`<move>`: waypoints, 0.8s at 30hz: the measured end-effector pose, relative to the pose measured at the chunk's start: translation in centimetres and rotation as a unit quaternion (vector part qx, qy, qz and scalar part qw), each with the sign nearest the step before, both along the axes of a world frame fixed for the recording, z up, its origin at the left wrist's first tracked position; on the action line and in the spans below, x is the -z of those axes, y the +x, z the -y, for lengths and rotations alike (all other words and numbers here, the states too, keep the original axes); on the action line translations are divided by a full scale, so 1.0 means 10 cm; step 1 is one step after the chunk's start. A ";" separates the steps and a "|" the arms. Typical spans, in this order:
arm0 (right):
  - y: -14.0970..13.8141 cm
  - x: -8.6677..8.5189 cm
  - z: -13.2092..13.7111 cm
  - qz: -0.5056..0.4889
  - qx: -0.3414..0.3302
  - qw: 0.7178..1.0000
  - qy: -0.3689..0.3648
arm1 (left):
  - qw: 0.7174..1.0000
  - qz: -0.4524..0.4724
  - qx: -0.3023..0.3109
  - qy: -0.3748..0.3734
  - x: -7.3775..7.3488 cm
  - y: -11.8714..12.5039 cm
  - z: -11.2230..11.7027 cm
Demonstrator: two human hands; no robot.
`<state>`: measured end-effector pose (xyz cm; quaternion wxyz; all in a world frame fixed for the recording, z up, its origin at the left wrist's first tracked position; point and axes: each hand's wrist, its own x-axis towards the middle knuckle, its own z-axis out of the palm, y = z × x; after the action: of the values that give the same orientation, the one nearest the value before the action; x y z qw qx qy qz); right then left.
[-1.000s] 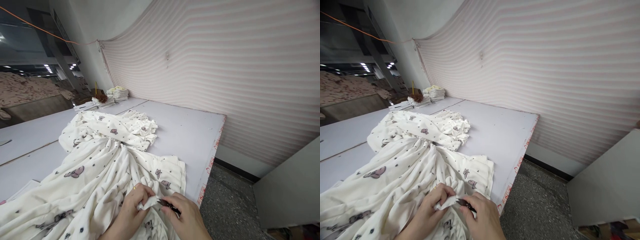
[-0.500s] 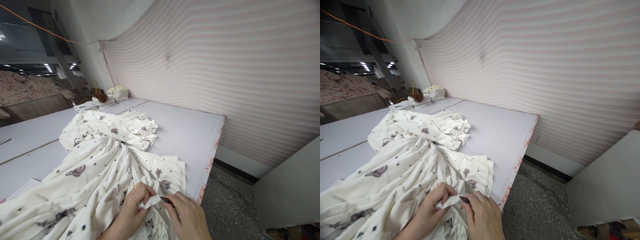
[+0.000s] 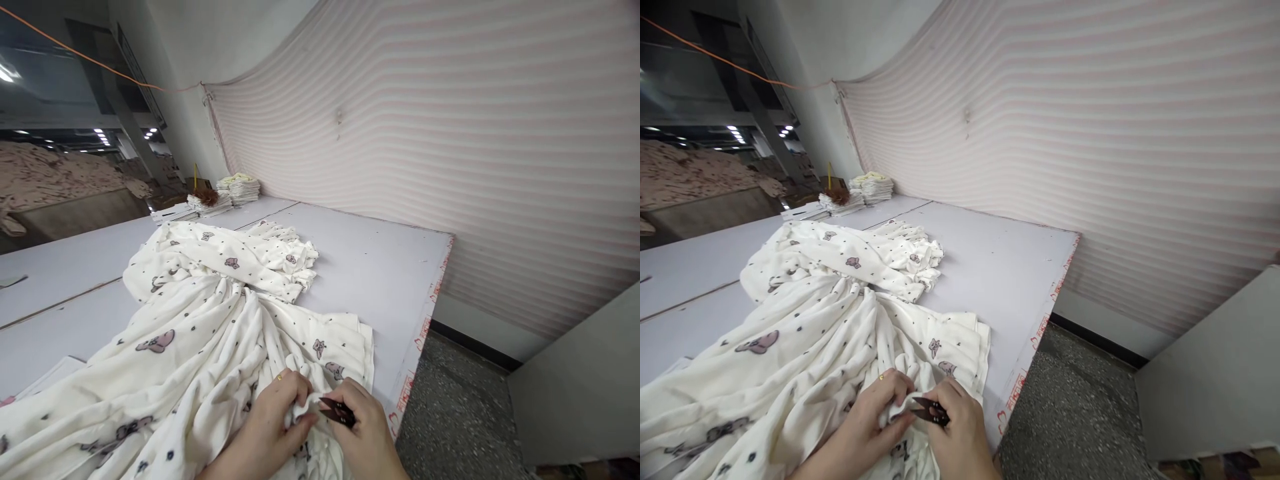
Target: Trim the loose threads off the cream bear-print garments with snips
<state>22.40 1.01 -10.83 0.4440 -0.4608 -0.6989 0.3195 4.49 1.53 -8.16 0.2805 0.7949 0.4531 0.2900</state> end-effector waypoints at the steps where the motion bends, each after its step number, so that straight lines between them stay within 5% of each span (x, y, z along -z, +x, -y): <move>1: -0.01 0.03 0.02 -0.024 0.006 1.000 0.006 | 1.000 -0.016 0.004 0.003 0.00 0.01 0.00; 6: -0.04 0.11 0.10 -0.152 0.002 0.986 -0.062 | 0.998 -0.004 0.031 0.057 0.02 0.01 0.00; 13: 0.02 0.01 0.12 -0.247 -0.077 0.939 -0.225 | 0.992 0.042 0.048 0.107 0.08 -0.07 0.04; 19: 0.24 -0.09 0.18 -0.082 -0.034 0.988 -0.123 | 0.993 0.056 0.037 0.100 0.07 -0.10 0.04; 24: 0.28 -0.14 0.18 0.031 -0.041 0.998 -0.048 | 0.993 0.051 0.036 0.099 0.08 -0.09 0.03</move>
<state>25.16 -0.82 -9.46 0.3860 -0.4620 -0.7147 0.3560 3.55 1.20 -8.92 0.2334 0.8187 0.3782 0.3636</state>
